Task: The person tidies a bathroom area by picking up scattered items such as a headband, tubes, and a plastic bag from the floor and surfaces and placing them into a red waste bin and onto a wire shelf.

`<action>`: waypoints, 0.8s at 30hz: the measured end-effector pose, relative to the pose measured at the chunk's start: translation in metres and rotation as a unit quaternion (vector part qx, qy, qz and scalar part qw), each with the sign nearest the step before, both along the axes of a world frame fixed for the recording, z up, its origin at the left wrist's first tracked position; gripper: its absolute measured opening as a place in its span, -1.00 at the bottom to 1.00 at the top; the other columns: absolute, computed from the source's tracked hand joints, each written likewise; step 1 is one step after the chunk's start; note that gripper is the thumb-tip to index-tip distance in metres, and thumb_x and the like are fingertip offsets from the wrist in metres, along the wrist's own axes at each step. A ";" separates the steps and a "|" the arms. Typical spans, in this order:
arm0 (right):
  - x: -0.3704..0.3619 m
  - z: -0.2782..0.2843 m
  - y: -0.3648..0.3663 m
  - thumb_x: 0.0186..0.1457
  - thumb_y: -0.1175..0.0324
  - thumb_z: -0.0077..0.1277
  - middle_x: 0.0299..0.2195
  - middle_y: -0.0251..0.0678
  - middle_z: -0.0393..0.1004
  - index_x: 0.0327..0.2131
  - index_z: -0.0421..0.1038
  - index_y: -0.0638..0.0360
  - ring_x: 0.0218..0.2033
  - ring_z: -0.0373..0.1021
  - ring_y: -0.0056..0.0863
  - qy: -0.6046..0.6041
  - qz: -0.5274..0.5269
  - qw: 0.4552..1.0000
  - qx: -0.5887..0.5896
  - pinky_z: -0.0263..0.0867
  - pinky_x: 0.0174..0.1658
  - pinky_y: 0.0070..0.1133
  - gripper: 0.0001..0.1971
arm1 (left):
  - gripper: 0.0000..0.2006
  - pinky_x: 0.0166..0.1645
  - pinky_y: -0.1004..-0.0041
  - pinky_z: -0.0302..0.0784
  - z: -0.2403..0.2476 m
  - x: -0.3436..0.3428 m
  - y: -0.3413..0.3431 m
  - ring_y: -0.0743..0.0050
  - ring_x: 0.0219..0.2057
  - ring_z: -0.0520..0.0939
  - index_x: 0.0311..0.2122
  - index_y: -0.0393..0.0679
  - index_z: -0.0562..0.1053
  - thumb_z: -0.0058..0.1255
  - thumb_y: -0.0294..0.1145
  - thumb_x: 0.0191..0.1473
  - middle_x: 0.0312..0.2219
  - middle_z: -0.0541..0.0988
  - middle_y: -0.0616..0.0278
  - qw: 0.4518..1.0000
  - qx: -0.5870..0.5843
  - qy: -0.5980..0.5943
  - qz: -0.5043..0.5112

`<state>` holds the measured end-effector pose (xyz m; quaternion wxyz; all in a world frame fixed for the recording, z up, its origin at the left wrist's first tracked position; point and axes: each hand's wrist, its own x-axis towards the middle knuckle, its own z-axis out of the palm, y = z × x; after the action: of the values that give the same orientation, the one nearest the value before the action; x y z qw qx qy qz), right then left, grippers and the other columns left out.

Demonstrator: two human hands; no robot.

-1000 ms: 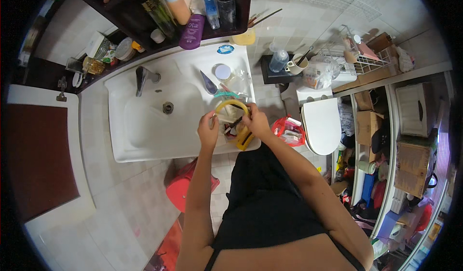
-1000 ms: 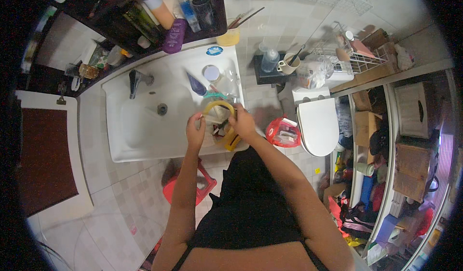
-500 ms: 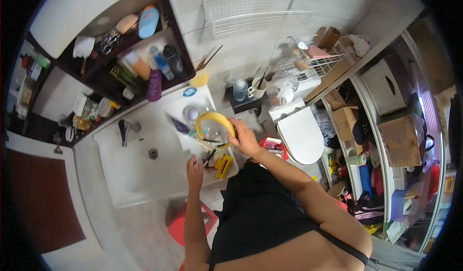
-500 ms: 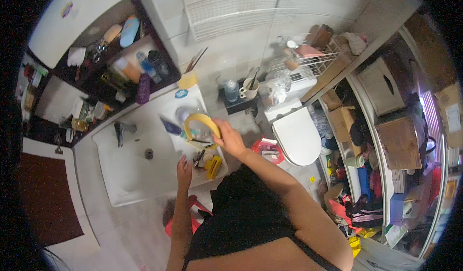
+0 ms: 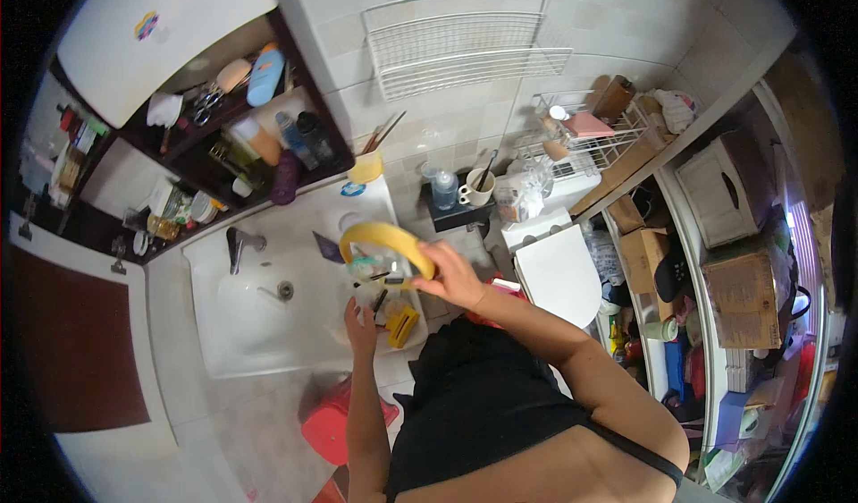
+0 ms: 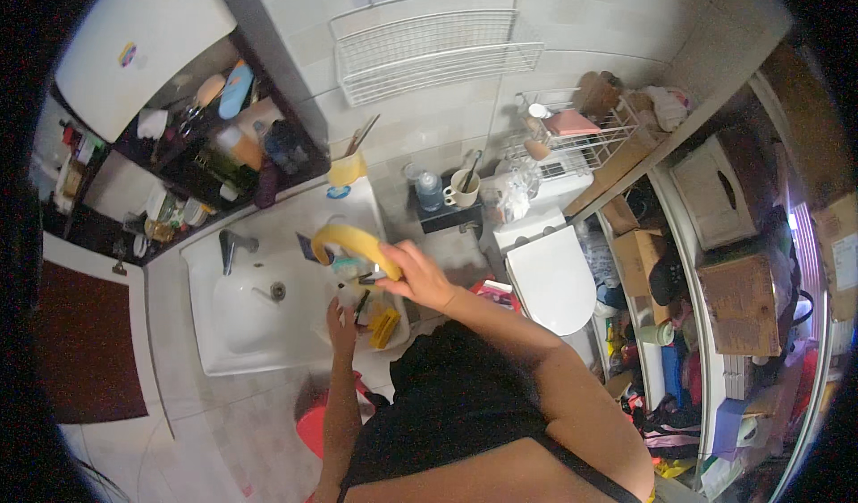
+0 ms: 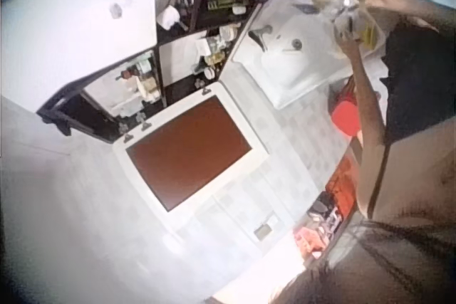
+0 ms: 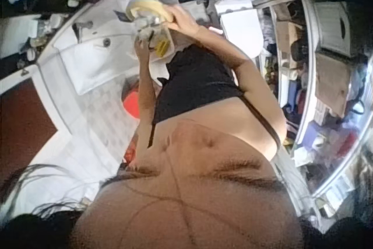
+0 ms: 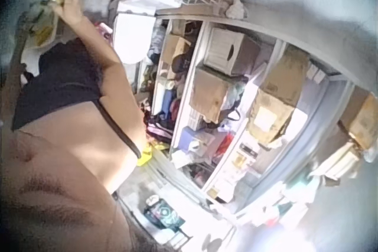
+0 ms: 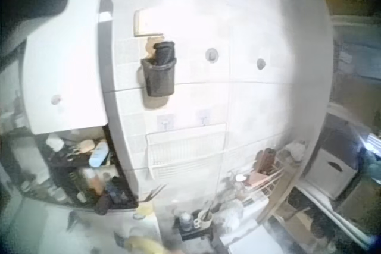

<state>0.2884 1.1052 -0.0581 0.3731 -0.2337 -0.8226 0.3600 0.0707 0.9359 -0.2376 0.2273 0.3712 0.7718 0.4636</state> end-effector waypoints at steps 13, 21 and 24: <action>0.145 0.162 0.203 0.10 0.44 0.04 -0.12 -0.11 0.36 0.14 0.18 0.25 -0.29 0.39 -0.47 0.154 -0.361 0.895 0.214 0.36 -0.30 -0.60 -0.49 | -0.53 -0.03 0.36 0.42 0.016 0.048 -0.006 0.14 0.01 0.43 0.16 -0.26 0.22 -0.08 -0.34 0.18 0.05 0.31 -0.05 0.997 -0.008 -0.056 0.053; 0.148 0.146 0.243 0.10 0.32 0.08 -0.27 -0.15 0.46 0.17 0.17 0.13 -0.48 0.40 -0.53 0.072 -0.244 0.965 0.056 0.35 -0.37 -0.57 -0.44 | -0.56 -0.03 0.36 0.44 0.022 0.076 0.008 0.16 -0.02 0.45 0.14 -0.26 0.23 -0.08 -0.38 0.18 0.05 0.31 -0.01 0.998 0.001 -0.013 0.060; 0.147 0.135 0.245 0.09 0.32 0.09 -0.28 -0.18 0.46 0.18 0.14 0.12 -0.49 0.36 -0.56 0.075 -0.237 0.968 0.021 0.32 -0.41 -0.59 -0.42 | -0.55 -0.04 0.38 0.44 0.023 0.082 0.003 0.18 0.00 0.43 0.16 -0.23 0.23 -0.07 -0.38 0.17 0.05 0.31 0.03 0.998 -0.006 -0.001 0.061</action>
<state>0.4353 1.3501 0.0771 0.5130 -0.3867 -0.7207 0.2607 0.1522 0.9384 -0.2151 0.2018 0.3216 0.7954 0.4724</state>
